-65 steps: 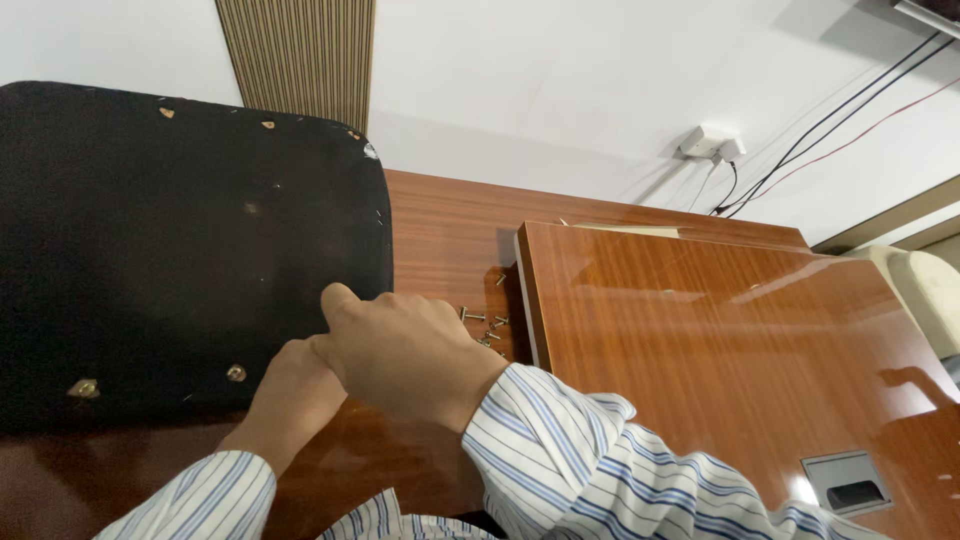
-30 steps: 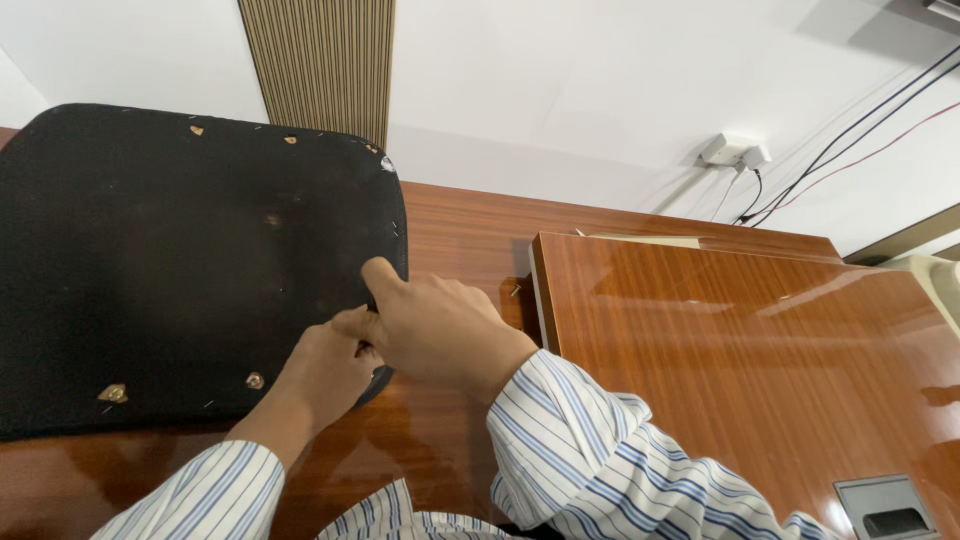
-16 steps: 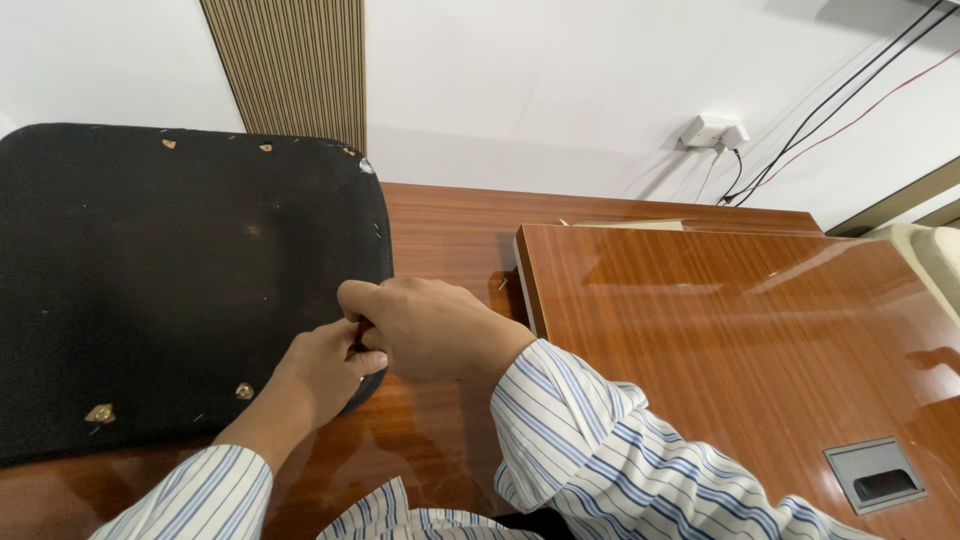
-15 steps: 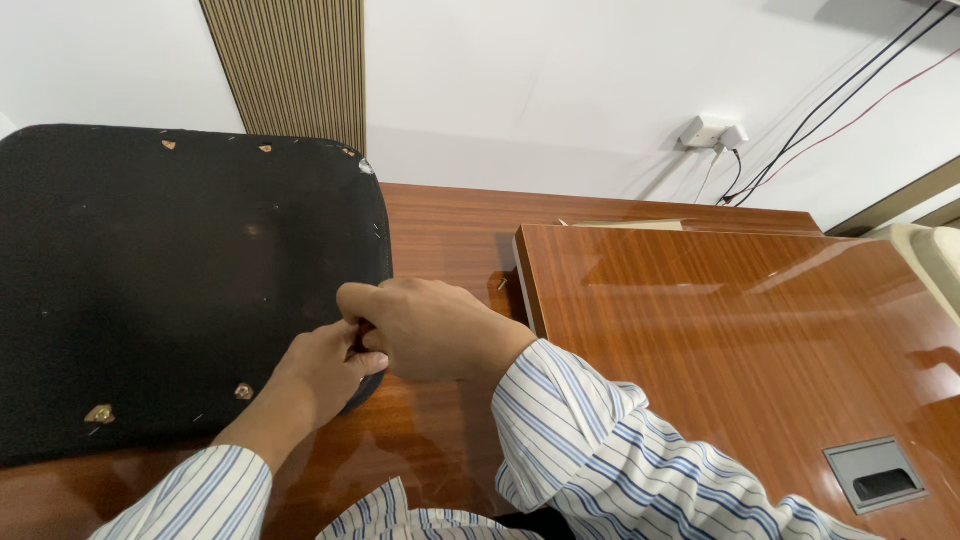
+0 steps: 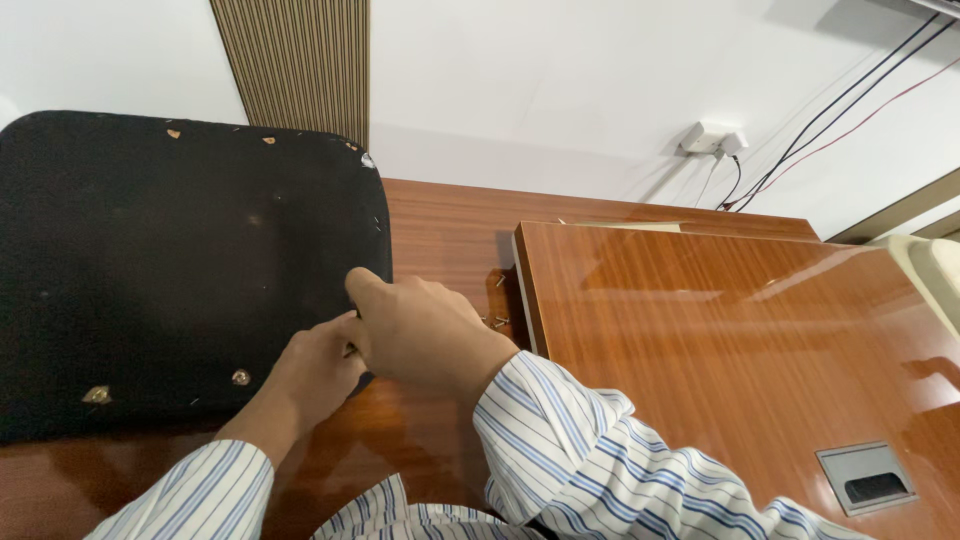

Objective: The person uses a screwdriver to tighten screws into a black cushioned seat base placed on a wooden table. They rotate the seat to access different screw holes and continue fastening screws throughout the clip.

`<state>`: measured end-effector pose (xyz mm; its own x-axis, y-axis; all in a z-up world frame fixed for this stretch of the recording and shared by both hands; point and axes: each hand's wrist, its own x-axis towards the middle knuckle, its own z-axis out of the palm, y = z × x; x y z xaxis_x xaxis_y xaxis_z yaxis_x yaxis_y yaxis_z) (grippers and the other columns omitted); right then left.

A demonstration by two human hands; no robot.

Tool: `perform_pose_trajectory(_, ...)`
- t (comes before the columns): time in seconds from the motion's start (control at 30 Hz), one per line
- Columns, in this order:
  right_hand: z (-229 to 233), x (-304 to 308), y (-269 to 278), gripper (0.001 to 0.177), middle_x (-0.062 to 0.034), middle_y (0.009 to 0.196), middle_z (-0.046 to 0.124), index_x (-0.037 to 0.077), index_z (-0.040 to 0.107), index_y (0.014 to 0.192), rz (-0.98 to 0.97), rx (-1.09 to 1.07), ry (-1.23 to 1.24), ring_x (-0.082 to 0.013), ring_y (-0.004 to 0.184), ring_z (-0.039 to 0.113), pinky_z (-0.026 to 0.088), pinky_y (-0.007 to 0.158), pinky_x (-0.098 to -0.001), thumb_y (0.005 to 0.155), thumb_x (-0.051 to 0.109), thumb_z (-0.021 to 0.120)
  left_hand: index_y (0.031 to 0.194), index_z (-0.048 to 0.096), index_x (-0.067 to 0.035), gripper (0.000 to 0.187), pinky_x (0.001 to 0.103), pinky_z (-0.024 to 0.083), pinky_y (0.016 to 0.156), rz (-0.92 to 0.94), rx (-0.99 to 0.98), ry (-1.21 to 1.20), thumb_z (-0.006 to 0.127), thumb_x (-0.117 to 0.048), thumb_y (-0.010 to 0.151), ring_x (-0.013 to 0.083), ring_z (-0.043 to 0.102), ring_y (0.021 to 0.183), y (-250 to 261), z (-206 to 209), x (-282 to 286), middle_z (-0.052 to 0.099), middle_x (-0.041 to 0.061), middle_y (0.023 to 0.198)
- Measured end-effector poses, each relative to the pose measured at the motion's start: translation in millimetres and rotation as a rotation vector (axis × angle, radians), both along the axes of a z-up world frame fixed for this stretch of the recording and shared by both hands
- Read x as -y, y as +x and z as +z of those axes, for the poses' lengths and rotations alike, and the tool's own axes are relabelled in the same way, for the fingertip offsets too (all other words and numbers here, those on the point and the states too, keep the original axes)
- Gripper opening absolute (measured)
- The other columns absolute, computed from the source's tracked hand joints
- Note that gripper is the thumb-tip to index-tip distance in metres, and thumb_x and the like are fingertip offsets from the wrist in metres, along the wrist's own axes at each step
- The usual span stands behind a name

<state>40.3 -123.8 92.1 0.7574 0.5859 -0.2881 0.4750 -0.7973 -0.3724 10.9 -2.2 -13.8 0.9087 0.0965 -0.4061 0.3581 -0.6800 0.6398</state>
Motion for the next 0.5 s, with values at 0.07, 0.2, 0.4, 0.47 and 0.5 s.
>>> perform_pose_trajectory(0.07,-10.3,1.6,2.3,0.012,-0.0132,0.068,0.07,0.006,0.059,0.094,0.045,-0.007,0.043,-0.0266,0.062,0.072,0.056,0.054,-0.0374,0.093,0.018,0.058,0.097,0.07,-0.013,0.017,0.036,0.058,0.074,0.03,0.052,-0.058,0.054,-0.02,0.094,0.0214,0.076,0.081,-1.9,-3.8,-2.4,0.079,0.007,0.088)
perform_pose_trajectory(0.2,-34.2,4.9,7.9,0.005,-0.008,0.074,0.072,0.007,0.062,0.089,0.271,0.16,0.294,-0.0209,0.067,0.072,0.056,0.057,-0.0335,0.085,0.005,0.061,0.093,0.07,-0.007,0.027,0.035,0.059,0.072,0.008,-0.024,-0.028,0.052,-0.025,0.1,0.0221,0.076,0.08,0.6,-6.3,-8.1,0.077,0.008,0.087)
perform_pose_trajectory(0.4,-34.6,7.6,2.1,0.027,-0.007,0.082,0.071,0.014,0.071,0.098,0.421,0.263,0.282,-0.0191,0.066,0.068,0.053,0.051,-0.034,0.076,-0.001,0.064,0.096,0.073,-0.005,0.027,0.036,0.059,0.079,-0.084,-0.082,0.074,0.056,-0.027,0.096,0.0226,0.076,0.086,0.9,-7.0,-11.5,0.08,0.011,0.093)
perform_pose_trajectory(0.47,-24.8,4.9,-5.5,0.024,-0.0089,0.083,0.07,0.015,0.069,0.105,0.321,0.151,0.172,-0.0194,0.064,0.068,0.053,0.051,-0.0352,0.082,0.009,0.065,0.104,0.072,-0.008,0.026,0.035,0.057,0.088,-0.039,-0.074,0.008,0.06,-0.028,0.093,0.0215,0.074,0.099,-4.8,-11.5,-15.1,0.078,0.008,0.104)
perform_pose_trajectory(0.5,-18.9,3.1,-5.6,0.022,-0.0095,0.08,0.07,0.014,0.066,0.108,0.242,0.077,0.103,-0.0198,0.063,0.069,0.054,0.052,-0.0364,0.086,0.017,0.065,0.109,0.072,-0.009,0.028,0.034,0.056,0.093,-0.017,-0.068,-0.026,0.062,-0.028,0.091,0.0209,0.073,0.106,-7.6,-15.0,-17.1,0.078,0.007,0.109)
